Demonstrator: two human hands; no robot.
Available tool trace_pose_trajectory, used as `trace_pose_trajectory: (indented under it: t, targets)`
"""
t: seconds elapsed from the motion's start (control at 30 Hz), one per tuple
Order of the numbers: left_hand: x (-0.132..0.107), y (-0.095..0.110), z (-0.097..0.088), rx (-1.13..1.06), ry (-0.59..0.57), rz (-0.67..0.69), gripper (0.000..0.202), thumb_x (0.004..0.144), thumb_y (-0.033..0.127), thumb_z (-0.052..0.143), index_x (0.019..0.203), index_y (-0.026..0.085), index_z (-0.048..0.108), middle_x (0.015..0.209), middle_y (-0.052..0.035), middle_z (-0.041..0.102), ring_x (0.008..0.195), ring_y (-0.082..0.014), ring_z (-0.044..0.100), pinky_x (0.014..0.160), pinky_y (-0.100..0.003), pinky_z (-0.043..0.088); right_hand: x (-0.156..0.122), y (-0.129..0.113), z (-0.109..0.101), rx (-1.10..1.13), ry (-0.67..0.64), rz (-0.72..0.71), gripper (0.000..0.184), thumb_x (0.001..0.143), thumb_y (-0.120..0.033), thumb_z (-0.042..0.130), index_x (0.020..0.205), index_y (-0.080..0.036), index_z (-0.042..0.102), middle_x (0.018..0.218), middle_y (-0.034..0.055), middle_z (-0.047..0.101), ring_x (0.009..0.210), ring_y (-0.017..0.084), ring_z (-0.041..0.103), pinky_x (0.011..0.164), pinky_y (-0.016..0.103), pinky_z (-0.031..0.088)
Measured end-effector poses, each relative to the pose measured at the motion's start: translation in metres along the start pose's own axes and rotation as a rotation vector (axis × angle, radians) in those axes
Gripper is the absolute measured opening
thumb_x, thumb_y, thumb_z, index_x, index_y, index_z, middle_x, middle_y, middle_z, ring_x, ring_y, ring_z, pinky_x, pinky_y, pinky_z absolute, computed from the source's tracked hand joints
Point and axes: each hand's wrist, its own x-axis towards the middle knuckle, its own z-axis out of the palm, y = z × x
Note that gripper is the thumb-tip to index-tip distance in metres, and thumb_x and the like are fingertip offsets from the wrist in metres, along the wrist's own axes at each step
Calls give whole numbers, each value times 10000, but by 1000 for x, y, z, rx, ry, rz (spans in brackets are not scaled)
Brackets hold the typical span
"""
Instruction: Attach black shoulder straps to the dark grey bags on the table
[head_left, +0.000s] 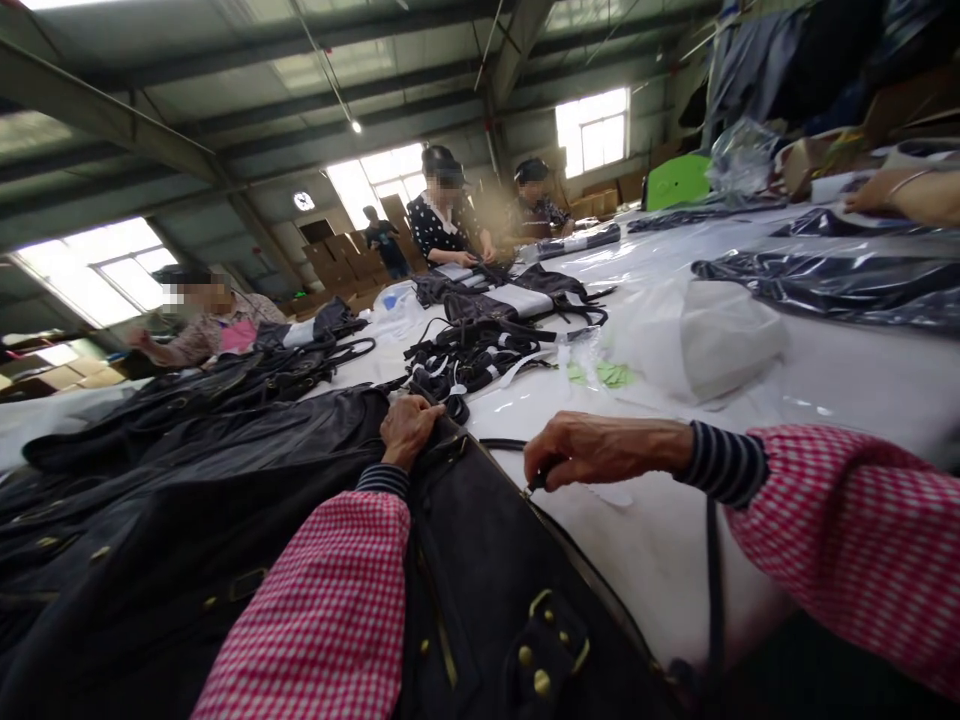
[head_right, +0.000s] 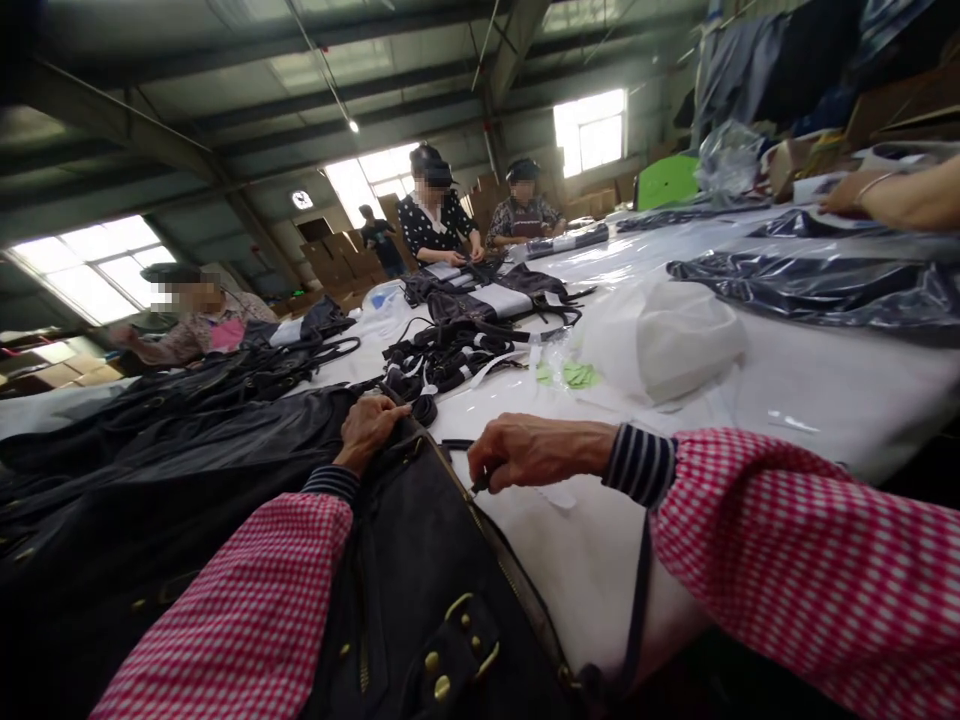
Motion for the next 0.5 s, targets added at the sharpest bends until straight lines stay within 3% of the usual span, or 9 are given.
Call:
trace_pose_trajectory:
  t: [0.13, 0.27, 0.33, 0.4, 0.43, 0.5]
  targets:
    - [-5, 3, -10, -12, 78, 57, 327, 899, 467, 606, 1024, 178, 696, 1163, -125, 687, 1130, -313, 605, 913, -390, 476, -44, -14, 2, -103, 182, 40, 243, 891, -221, 647, 1114, -207, 742, 1059, 38, 703, 813, 157, 612, 790, 270, 428]
    - [-39, 18, -51, 16, 170, 245, 424, 948, 352, 583, 1279, 88, 573, 1310, -164, 590, 1283, -352, 467, 1046, -485, 408, -103, -31, 16, -92, 119, 110, 125, 957, -276, 595, 992, -249, 712, 1000, 8, 688, 817, 159, 626, 790, 278, 425]
    - [-80, 29, -75, 42, 160, 471, 344, 988, 314, 537, 1229, 78, 604, 1310, -129, 584, 1303, -324, 433, 1101, -510, 350, -127, -41, 31, -47, 75, 155, 109, 959, -280, 593, 996, -273, 695, 989, 4, 684, 845, 168, 641, 794, 284, 433]
    - [-140, 39, -93, 54, 105, 671, 219, 1009, 297, 517, 1104, 165, 665, 1274, -40, 625, 1257, -225, 479, 1116, -400, 361, -141, -49, 51, -5, 66, 176, 108, 945, -252, 602, 1012, -283, 681, 1024, 15, 678, 901, 182, 649, 807, 290, 446]
    - [-174, 44, -97, 67, 68, 786, 198, 1021, 275, 494, 1057, 207, 677, 1249, -13, 648, 1199, -193, 519, 1083, -355, 395, -145, -51, 62, 4, 74, 164, 110, 934, -232, 607, 1007, -280, 674, 1034, 21, 673, 919, 187, 646, 808, 290, 452]
    - [-241, 52, -93, 136, 11, 1164, 276, 1028, 189, 413, 1058, 242, 682, 1198, -21, 686, 1057, -185, 573, 933, -339, 476, -147, -51, 83, -5, 115, 124, 108, 925, -192, 587, 971, -260, 658, 1051, 30, 660, 934, 184, 637, 807, 283, 457]
